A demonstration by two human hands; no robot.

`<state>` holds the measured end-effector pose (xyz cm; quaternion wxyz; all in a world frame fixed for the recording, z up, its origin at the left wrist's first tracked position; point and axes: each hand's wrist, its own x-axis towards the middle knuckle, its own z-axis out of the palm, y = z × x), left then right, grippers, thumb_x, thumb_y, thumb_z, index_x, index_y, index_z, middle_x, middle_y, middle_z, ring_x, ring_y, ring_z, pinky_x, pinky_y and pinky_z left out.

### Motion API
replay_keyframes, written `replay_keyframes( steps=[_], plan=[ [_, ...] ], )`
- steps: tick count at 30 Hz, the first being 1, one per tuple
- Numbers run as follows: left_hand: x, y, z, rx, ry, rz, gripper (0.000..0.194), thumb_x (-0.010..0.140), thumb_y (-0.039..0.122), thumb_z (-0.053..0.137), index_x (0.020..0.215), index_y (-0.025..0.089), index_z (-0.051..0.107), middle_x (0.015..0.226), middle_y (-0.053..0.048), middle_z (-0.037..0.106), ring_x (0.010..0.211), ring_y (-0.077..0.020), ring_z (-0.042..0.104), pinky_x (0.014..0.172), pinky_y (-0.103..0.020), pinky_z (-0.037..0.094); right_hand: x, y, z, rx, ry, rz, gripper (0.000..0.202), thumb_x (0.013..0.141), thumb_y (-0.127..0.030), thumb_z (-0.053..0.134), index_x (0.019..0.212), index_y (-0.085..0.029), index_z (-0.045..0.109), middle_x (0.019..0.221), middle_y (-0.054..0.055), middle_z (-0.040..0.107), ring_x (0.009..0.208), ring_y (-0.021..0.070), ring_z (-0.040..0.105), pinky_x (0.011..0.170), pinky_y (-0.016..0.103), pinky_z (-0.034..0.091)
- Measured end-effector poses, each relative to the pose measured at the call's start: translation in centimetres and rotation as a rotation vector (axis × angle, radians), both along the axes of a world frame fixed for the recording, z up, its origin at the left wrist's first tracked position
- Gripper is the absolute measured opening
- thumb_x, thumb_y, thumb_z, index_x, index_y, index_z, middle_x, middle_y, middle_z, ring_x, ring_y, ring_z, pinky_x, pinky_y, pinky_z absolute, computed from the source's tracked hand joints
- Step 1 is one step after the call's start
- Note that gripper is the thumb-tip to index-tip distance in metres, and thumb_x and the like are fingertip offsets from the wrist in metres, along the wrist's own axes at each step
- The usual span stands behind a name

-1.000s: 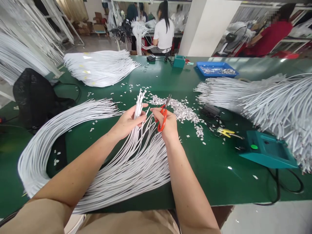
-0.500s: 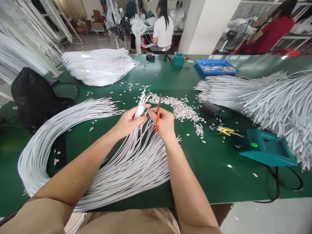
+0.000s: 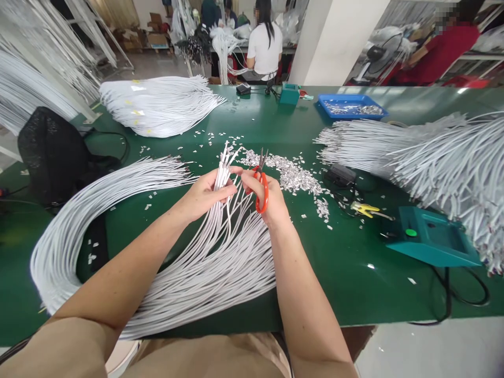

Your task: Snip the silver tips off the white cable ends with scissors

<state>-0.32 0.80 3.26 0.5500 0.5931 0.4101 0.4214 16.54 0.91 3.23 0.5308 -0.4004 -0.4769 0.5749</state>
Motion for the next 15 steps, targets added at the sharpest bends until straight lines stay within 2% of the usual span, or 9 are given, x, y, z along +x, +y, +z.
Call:
replay_keyframes(
  steps=[3,5,9,15],
  plan=[
    [0.00,-0.12,0.11,-0.007,0.038,-0.025,0.038,0.081,0.026,0.068,0.119,0.023,0.064,0.079,0.001,0.053,0.065,-0.0099,0.047,0.059,-0.023,0.040,0.05,-0.21,0.18,0.002,0.013,0.068,0.019,0.070,-0.041,0.076,0.079,-0.025,0.076,0.083,0.001,0.071,0.078,0.0152,0.059,0.081,0.034,0.047],
    [-0.03,-0.17,0.13,-0.014,0.053,-0.034,0.038,0.081,0.026,0.068,0.118,0.022,0.064,0.082,0.000,0.054,0.065,-0.0099,0.048,0.059,-0.024,0.040,0.01,-0.22,0.05,0.009,0.032,0.073,0.019,0.068,-0.039,0.078,0.081,-0.025,0.077,0.082,0.000,0.070,0.079,0.0152,0.059,0.083,0.035,0.046],
    [-0.12,-0.14,-0.10,-0.016,0.049,-0.021,0.040,0.080,0.027,0.070,0.119,0.026,0.063,0.083,0.001,0.055,0.065,-0.0099,0.050,0.059,-0.024,0.040,0.00,0.02,-0.38,-0.010,0.006,-0.002,0.015,0.063,-0.035,0.081,0.070,-0.023,0.074,0.069,-0.003,0.063,0.067,0.0118,0.052,0.077,0.033,0.044],
    [-0.01,-0.10,-0.32,0.048,0.136,0.050,0.041,0.076,0.029,0.073,0.116,0.025,0.064,0.079,0.002,0.057,0.063,-0.0103,0.052,0.061,-0.025,0.042,-0.09,0.26,-0.58,0.033,-0.087,-0.058,0.013,0.065,-0.033,0.077,0.066,-0.021,0.072,0.066,-0.003,0.060,0.063,0.0108,0.049,0.070,0.031,0.042]
  ],
)
